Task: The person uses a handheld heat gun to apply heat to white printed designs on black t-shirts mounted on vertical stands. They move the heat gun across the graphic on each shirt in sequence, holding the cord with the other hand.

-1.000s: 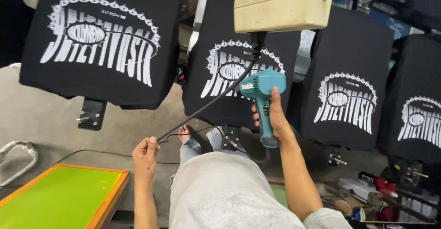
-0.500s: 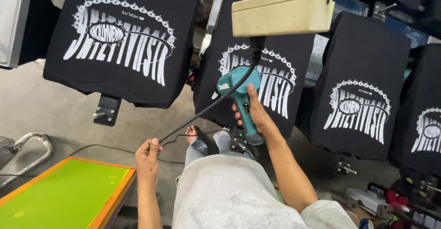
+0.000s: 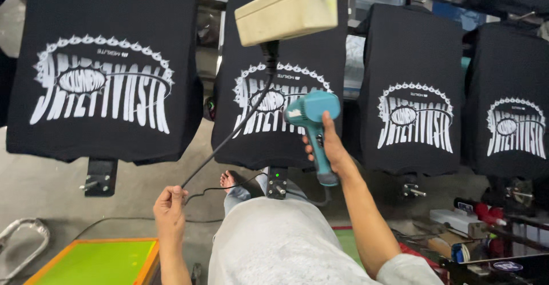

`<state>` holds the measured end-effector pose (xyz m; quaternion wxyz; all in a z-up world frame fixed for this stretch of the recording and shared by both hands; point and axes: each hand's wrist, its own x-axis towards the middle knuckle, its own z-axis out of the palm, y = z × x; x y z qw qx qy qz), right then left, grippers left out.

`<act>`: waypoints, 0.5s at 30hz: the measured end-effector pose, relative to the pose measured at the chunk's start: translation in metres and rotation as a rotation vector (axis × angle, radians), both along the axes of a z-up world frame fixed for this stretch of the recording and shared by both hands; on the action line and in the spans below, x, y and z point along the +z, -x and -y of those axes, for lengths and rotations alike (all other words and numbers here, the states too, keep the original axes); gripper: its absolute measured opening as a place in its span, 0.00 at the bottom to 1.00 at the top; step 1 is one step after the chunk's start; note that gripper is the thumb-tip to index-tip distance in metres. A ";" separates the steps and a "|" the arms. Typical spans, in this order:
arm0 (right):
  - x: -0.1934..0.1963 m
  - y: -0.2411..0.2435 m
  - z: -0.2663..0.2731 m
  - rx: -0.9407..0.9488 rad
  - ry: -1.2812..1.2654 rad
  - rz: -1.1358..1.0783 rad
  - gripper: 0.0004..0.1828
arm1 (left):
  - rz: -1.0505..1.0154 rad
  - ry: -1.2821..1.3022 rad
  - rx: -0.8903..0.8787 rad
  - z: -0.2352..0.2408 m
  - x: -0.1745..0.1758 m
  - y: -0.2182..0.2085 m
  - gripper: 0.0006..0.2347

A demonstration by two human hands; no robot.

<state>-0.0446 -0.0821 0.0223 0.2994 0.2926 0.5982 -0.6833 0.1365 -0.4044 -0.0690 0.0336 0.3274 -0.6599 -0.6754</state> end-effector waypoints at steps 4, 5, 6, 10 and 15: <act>-0.001 -0.008 -0.041 -0.069 -0.023 -0.006 0.38 | -0.009 -0.056 0.025 -0.008 0.003 0.013 0.11; -0.001 -0.010 -0.049 -0.097 -0.027 -0.003 0.39 | 0.007 -0.021 -0.003 -0.009 0.005 0.016 0.11; 0.000 -0.012 -0.059 -0.124 -0.032 0.001 0.40 | 0.022 0.013 -0.030 -0.011 0.006 0.019 0.11; 0.000 -0.018 -0.085 -0.192 0.003 0.007 0.39 | 0.080 0.059 -0.020 -0.020 0.016 0.032 0.11; 0.000 -0.009 -0.094 -0.232 -0.038 -0.012 0.40 | 0.182 0.188 0.074 -0.034 0.030 0.047 0.13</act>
